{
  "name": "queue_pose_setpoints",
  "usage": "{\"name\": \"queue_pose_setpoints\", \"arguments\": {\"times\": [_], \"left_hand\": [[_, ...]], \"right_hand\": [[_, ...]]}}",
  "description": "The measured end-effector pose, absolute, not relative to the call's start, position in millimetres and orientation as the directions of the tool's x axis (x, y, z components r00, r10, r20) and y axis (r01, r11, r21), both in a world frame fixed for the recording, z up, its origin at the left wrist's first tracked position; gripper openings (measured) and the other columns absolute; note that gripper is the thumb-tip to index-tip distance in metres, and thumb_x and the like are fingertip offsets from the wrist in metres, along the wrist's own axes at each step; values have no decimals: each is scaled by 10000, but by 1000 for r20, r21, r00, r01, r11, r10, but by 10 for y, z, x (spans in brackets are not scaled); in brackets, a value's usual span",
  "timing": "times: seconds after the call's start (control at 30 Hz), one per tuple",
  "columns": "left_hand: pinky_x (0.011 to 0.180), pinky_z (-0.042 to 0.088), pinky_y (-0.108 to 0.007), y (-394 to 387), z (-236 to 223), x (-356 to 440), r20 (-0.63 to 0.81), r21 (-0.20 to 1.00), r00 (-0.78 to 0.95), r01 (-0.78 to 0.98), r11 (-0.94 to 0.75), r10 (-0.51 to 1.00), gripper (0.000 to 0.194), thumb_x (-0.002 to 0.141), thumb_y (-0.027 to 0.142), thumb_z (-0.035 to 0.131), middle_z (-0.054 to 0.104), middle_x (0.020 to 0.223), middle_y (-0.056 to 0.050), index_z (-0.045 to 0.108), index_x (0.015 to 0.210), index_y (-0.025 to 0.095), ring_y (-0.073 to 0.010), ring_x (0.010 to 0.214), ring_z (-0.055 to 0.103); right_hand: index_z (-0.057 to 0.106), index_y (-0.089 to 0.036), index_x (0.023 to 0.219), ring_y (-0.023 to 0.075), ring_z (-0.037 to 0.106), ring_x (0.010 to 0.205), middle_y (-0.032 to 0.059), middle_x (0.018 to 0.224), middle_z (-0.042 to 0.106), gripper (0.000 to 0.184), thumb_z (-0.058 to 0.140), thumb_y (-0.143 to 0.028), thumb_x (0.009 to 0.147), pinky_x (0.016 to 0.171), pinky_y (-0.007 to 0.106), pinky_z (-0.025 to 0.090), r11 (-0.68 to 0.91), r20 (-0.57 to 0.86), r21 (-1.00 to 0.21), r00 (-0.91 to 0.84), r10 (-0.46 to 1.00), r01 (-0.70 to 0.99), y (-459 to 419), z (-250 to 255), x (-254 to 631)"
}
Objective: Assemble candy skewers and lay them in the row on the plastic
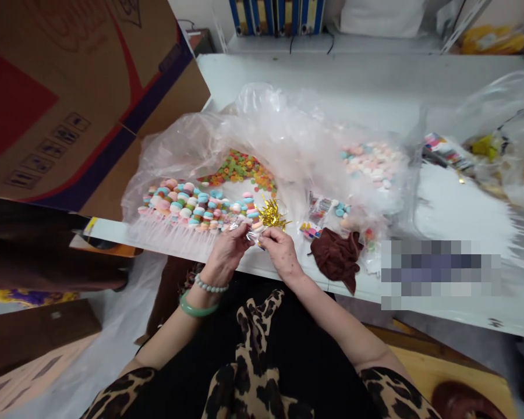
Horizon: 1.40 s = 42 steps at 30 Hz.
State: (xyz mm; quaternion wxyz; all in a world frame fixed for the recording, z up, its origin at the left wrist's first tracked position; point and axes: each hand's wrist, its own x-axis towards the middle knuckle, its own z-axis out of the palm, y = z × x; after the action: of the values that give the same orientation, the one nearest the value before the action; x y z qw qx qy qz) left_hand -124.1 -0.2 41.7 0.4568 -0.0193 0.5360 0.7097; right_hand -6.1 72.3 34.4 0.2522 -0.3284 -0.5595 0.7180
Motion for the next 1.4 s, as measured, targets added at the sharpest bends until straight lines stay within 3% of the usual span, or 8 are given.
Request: {"name": "queue_pose_setpoints", "arguments": {"times": [0.3,0.47,0.67,0.8,0.9,1.0,1.17,1.4], "left_hand": [[568,504,-248,137,436,-1291,-580,684,-527,-729,21,621,171,730,269,758,684,739,-34,669,795,138,-128,607,627],[532,426,-187,173,418,-1283,-498,714,-631,-688,-133,595,238,662,224,813,617,607,13,589,636,146,-76,548,563],[562,474,-235,160,377,-1429,-616,566,-508,-817,-111,602,206,779,338,738,651,684,-2,633,762,162,-106,577,588],[550,459,-193,135,361,-1538,-598,596,-620,-768,-234,508,177,732,233,783,621,640,34,620,756,169,-77,556,567],[532,459,-199,91,382,-1518,-570,604,-607,-766,-217,554,249,731,365,786,642,683,22,644,818,179,-81,556,569],[571,510,-259,32,412,-1438,-577,611,-484,-790,-45,658,397,682,495,792,687,806,-21,672,890,179,-125,610,622],[559,505,-238,29,372,-1373,-560,686,-494,-727,38,665,384,515,357,902,642,705,-1,663,712,130,-104,590,595],[459,404,-178,117,308,-1445,-572,669,-592,-737,-94,569,340,537,275,895,589,576,47,605,665,151,-47,464,490]], "right_hand": [[570,-204,609,141,464,680,-29,650,525,173,664,-321,694,687,269,379,-222,-188,-975,-635,749,26,845,254,-14],[548,-202,604,129,454,654,-35,630,515,199,675,-336,678,674,264,376,-325,-236,-946,-697,678,4,820,318,-110],[586,-196,597,118,445,605,-40,595,536,171,708,-313,624,638,267,373,-407,-316,-913,-660,681,19,842,354,-220],[595,-196,580,127,476,622,-28,597,568,154,690,-299,642,654,274,391,-390,-308,-920,-681,665,35,822,364,-286],[586,-202,583,129,472,610,-29,583,556,162,675,-320,650,636,271,396,-360,-309,-931,-658,686,62,823,362,-347],[564,-206,583,130,474,612,-32,581,545,181,659,-343,653,635,268,406,-314,-293,-946,-616,731,77,866,358,-391],[549,-205,583,128,462,620,-34,594,531,181,638,-344,660,644,270,392,-226,-249,-967,-625,740,118,906,360,-420],[550,-210,649,130,502,620,-25,637,577,183,649,-352,708,633,270,407,-282,-249,-957,-665,704,60,989,355,-267]]}}
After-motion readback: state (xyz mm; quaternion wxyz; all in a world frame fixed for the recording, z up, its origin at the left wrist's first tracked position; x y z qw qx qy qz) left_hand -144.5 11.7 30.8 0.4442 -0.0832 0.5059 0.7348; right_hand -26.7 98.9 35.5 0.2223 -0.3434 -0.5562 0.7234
